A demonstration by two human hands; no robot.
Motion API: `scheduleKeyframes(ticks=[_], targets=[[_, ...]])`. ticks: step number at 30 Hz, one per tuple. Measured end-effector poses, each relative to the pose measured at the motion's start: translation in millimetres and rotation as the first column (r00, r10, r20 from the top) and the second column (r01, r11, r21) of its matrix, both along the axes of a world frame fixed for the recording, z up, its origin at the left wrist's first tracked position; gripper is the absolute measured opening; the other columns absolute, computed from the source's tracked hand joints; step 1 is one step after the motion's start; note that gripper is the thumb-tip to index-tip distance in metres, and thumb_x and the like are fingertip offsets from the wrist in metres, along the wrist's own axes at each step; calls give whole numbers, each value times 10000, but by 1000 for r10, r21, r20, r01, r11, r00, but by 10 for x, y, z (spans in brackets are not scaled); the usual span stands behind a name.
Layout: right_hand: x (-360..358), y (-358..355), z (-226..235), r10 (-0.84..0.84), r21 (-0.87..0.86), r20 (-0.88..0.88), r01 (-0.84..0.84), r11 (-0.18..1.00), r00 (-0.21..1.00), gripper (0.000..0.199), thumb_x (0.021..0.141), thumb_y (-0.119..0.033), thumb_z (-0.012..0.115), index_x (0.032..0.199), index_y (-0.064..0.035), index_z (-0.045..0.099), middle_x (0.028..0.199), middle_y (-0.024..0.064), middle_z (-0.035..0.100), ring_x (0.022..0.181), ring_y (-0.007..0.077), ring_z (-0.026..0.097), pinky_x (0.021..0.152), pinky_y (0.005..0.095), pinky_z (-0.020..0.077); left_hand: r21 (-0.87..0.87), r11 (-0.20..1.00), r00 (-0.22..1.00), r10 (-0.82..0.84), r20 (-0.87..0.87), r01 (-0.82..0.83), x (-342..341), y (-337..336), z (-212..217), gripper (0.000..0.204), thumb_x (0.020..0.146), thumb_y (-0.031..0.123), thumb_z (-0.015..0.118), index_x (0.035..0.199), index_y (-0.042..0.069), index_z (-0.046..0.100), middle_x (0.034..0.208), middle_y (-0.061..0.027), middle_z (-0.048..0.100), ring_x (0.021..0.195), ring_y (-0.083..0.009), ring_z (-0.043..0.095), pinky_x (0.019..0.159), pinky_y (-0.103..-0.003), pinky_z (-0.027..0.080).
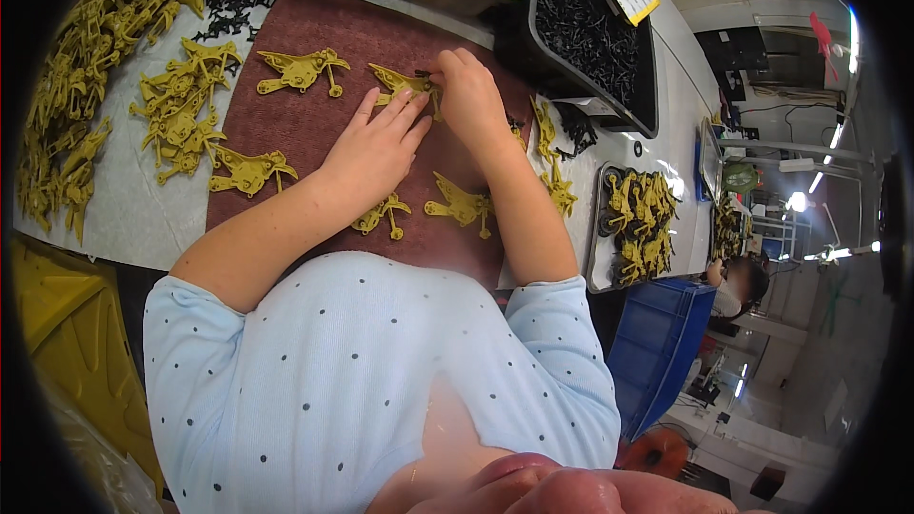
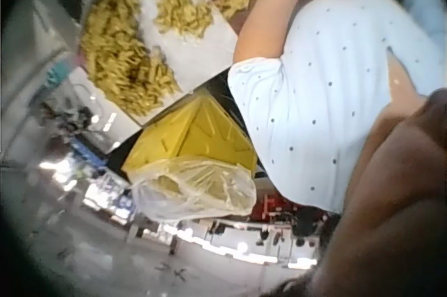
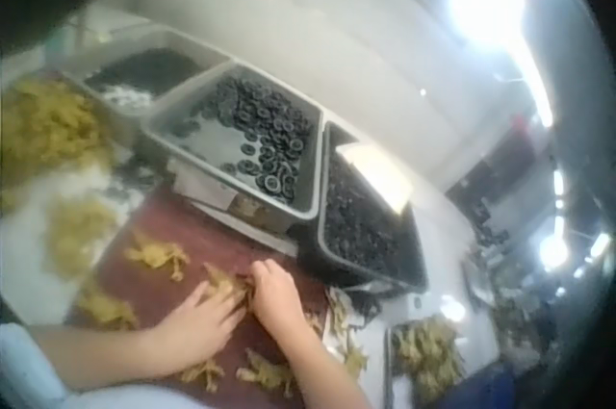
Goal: The person assembles toy motorcycles by placing motorcycle frame pieces on a mat, attaching black handlebars and wheels onto the frames, and pressing matching frame covers onto them by hand.
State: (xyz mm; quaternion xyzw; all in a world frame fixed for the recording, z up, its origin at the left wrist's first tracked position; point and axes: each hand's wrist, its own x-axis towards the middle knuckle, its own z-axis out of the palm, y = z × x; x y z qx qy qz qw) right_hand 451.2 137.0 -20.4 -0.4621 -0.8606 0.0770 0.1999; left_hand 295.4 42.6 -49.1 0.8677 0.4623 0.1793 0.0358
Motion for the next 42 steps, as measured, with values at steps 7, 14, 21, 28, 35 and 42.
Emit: scheduleKeyframes(ticks=[7, 14, 21, 28, 35, 42], targets=[[9, -2, -17, -22, -26, -20, 22, 999, 1000, 85, 779, 16, 612, 855, -13, 586, 845, 156, 587, 827, 370, 590, 716, 434, 482, 1, 1000, 1000, 0, -14, 0, 3, 0, 3, 471, 855, 210, 596, 1287, 42, 513, 1418, -134, 407, 1356, -264, 338, 1112, -485, 249], [131, 61, 9, 2, -179, -165, -32, 983, 986, 88, 802, -35, 632, 888, -18, 627, 889, 152, 616, 858, 348, 606, 756, 404, 492, 2, 1000, 1000, -5, -19, 6, 7, 4, -8, 478, 852, 212, 604, 1292, 48, 510, 1426, -129, 400, 1357, -265, 336, 1110, -489, 252], [125, 70, 50, -32, -244, -176, -12, 970, 984, 124, 813, -41, 633, 932, -9, 645, 907, 166, 634, 873, 334, 618, 776, 378, 496, -8, 1000, 1000, -5, -27, 5, 0, 0, 10, 480, 858, 212, 601, 1300, 51, 503, 1438, -127, 387, 1364, -259, 325, 1112, -489, 247], [129, 59, 65, -59, -269, -203, 2, 963, 977, 140, 818, -54, 639, 950, -9, 654, 909, 170, 644, 869, 327, 628, 774, 373, 498, -14, 1000, 999, -6, -40, 5, 3, 1, 15, 481, 863, 214, 595, 1306, 52, 500, 1444, -123, 383, 1367, -257, 321, 1114, -489, 243], [159, 95, 90, -142, -298, -266, 58, 953, 953, 156, 818, -52, 651, 968, -10, 661, 916, 164, 657, 865, 299, 642, 773, 346, 502, -16, 1000, 999, -6, -32, 6, -6, 3, 12, 480, 867, 212, 591, 1310, 52, 497, 1442, -122, 388, 1364, -256, 326, 1113, -487, 244], [115, 98, 83, -29, -77, -165, 16, 997, 986, 78, 786, -19, 641, 864, -20, 642, 845, 149, 628, 826, 335, 618, 725, 390, 501, -21, 1000, 1000, -11, -25, 10, -2, 9, 22, 479, 866, 209, 592, 1308, 48, 499, 1434, -121, 399, 1357, -257, 337, 1112, -475, 251]])
